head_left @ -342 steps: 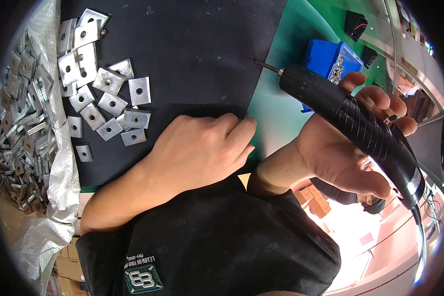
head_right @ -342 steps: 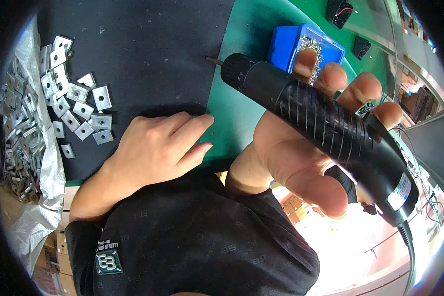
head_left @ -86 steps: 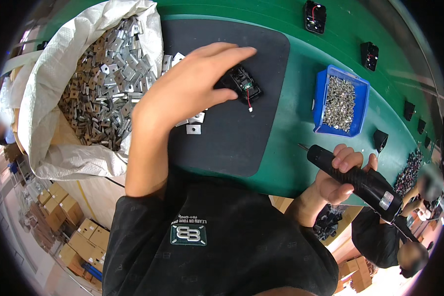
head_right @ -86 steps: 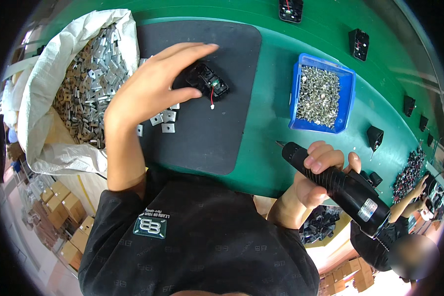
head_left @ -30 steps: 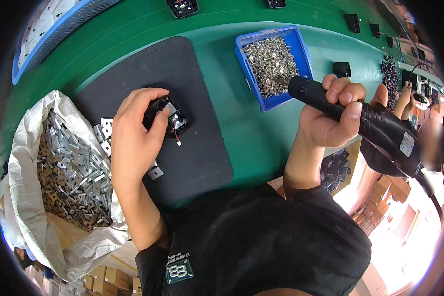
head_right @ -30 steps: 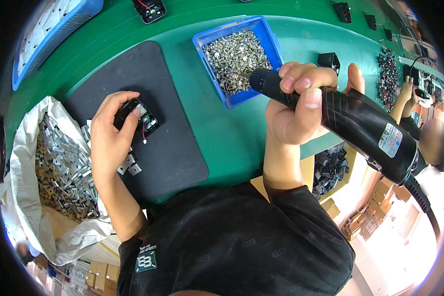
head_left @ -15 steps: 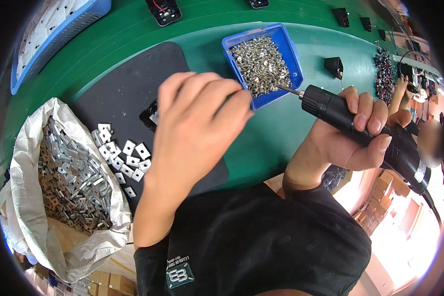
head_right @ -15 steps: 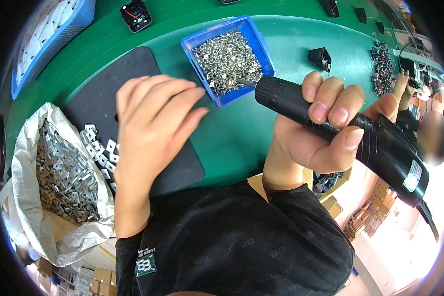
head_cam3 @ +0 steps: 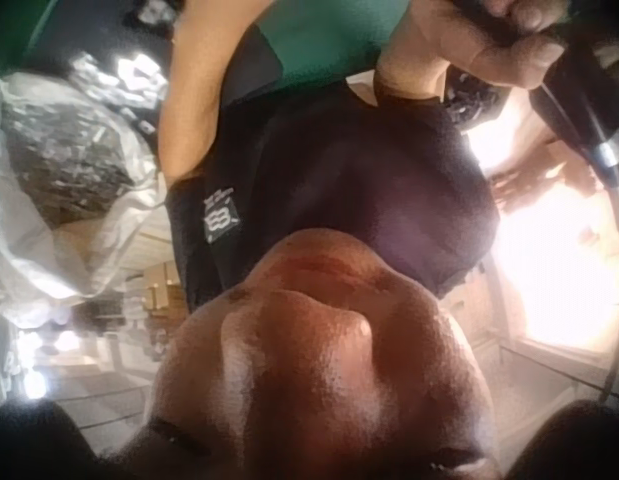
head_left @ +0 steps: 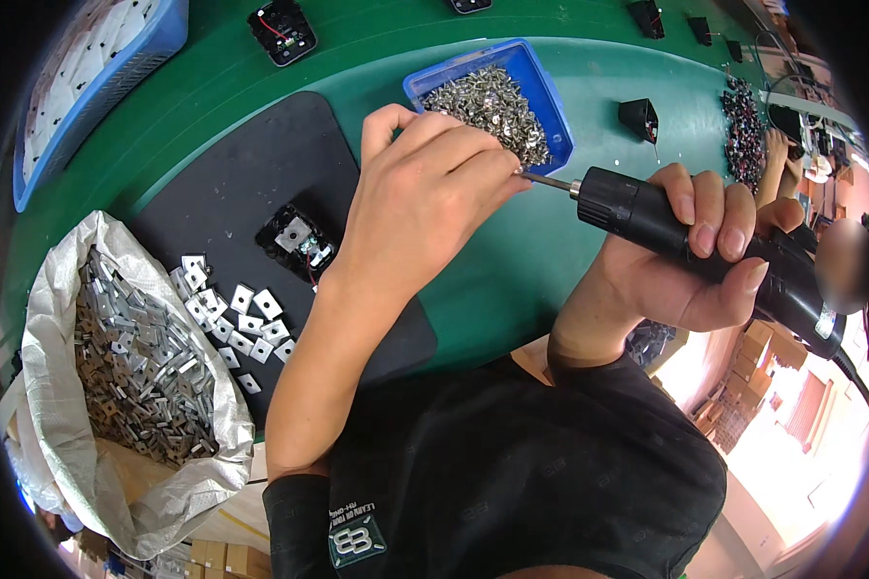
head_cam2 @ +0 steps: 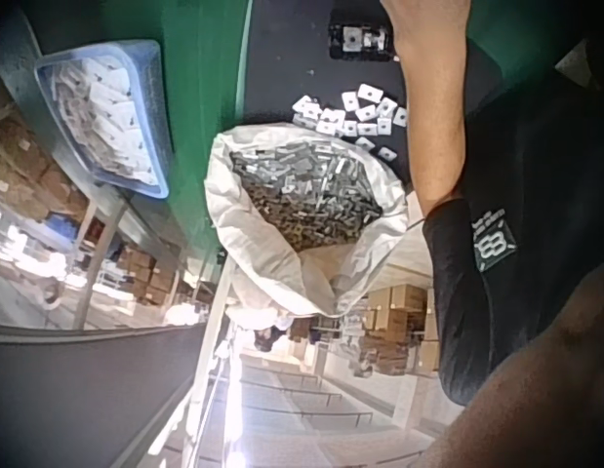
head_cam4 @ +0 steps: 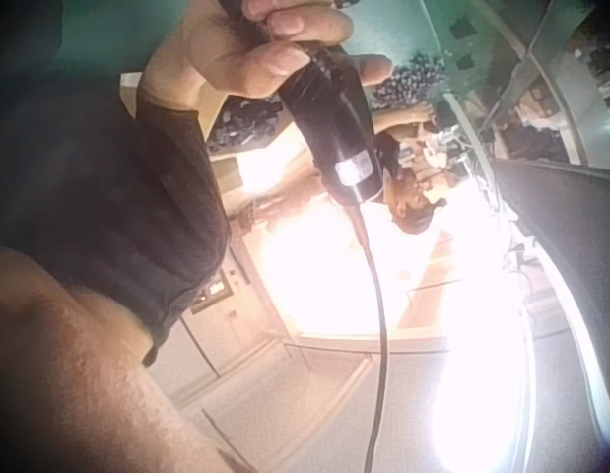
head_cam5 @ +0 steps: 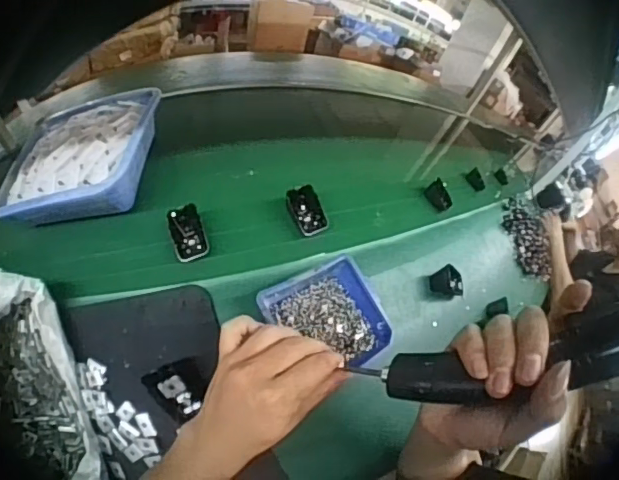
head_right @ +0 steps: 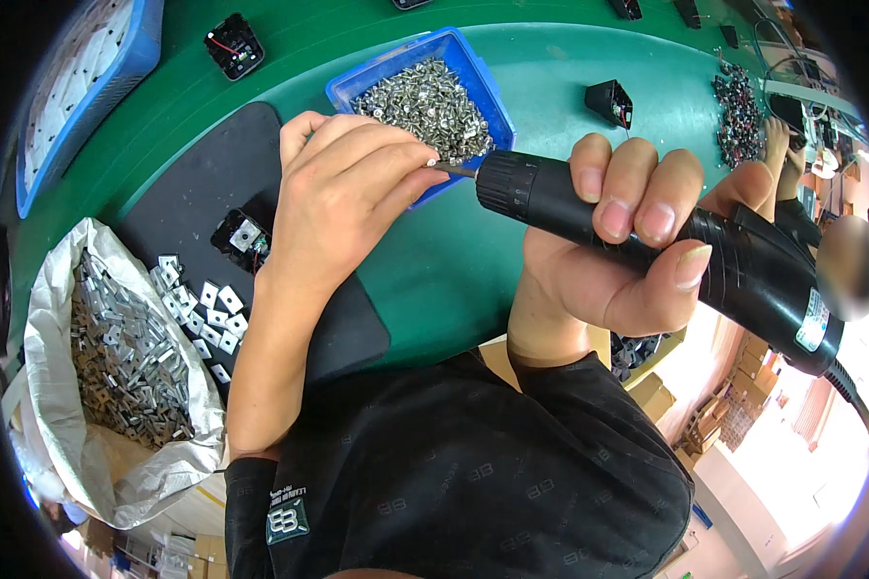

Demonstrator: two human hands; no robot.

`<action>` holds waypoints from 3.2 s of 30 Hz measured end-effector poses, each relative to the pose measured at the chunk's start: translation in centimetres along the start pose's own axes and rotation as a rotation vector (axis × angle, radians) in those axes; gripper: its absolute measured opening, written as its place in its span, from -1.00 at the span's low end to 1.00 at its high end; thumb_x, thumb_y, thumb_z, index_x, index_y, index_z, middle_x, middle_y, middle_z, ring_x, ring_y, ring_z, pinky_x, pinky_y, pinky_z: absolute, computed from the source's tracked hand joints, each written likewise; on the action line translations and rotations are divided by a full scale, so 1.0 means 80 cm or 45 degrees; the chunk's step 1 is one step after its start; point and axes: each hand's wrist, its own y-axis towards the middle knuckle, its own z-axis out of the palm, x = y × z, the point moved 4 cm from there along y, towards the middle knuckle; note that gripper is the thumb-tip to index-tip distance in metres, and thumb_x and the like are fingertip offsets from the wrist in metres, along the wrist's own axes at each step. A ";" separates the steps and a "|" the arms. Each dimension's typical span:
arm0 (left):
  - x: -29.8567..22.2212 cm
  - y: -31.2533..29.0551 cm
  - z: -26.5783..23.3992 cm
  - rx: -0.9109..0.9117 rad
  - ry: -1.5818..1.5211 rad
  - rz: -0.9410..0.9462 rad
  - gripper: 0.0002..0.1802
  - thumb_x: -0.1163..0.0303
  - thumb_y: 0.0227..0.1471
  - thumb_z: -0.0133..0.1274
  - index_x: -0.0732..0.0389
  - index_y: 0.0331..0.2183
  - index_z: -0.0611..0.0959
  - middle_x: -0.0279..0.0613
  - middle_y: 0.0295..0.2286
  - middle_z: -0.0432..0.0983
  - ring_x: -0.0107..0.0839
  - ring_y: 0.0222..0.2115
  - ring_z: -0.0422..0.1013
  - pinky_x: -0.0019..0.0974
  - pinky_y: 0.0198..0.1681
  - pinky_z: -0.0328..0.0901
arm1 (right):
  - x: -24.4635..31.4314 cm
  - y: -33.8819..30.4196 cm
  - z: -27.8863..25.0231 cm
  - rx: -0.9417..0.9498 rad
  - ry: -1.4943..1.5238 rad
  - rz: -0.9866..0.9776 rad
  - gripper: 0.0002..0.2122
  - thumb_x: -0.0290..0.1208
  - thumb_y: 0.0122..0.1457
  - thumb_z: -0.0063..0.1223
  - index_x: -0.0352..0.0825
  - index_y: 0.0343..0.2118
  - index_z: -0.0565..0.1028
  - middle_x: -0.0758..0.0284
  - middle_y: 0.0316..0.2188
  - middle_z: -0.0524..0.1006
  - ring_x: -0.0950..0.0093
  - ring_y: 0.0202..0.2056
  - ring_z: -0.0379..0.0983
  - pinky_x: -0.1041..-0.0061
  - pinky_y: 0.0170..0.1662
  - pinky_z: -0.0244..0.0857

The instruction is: Assembling electronic components using an electric screwdriver at a factory workstation.

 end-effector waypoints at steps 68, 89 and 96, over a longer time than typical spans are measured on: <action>0.049 -0.151 -0.101 -0.096 0.206 -0.627 -0.25 0.29 -0.39 0.38 0.03 -0.02 0.54 -0.24 -0.21 0.42 -0.22 -0.18 0.33 -0.12 -0.06 0.16 | -0.123 -0.065 0.135 0.696 0.096 0.392 -0.50 -0.27 0.18 0.06 -0.01 0.20 0.23 0.50 -0.44 0.33 0.60 -0.49 0.26 0.45 -0.32 0.18; 0.050 -0.151 -0.100 -0.074 0.168 -0.633 -0.25 0.30 -0.38 0.38 0.02 -0.02 0.54 -0.27 -0.23 0.42 -0.26 -0.19 0.34 -0.13 -0.06 0.16 | -0.117 -0.070 0.138 0.733 0.094 0.425 -0.48 -0.30 0.16 0.11 0.01 0.20 0.26 0.48 -0.44 0.35 0.58 -0.47 0.29 0.46 -0.30 0.17; 0.050 -0.149 -0.100 -0.073 0.147 -0.625 -0.24 0.33 -0.39 0.38 0.00 -0.01 0.53 -0.28 -0.23 0.41 -0.25 -0.19 0.34 -0.14 -0.07 0.15 | -0.121 -0.065 0.140 0.941 0.170 0.390 -0.44 -0.26 0.18 0.16 0.01 0.24 0.21 0.46 -0.37 0.39 0.55 -0.43 0.34 0.45 -0.27 0.17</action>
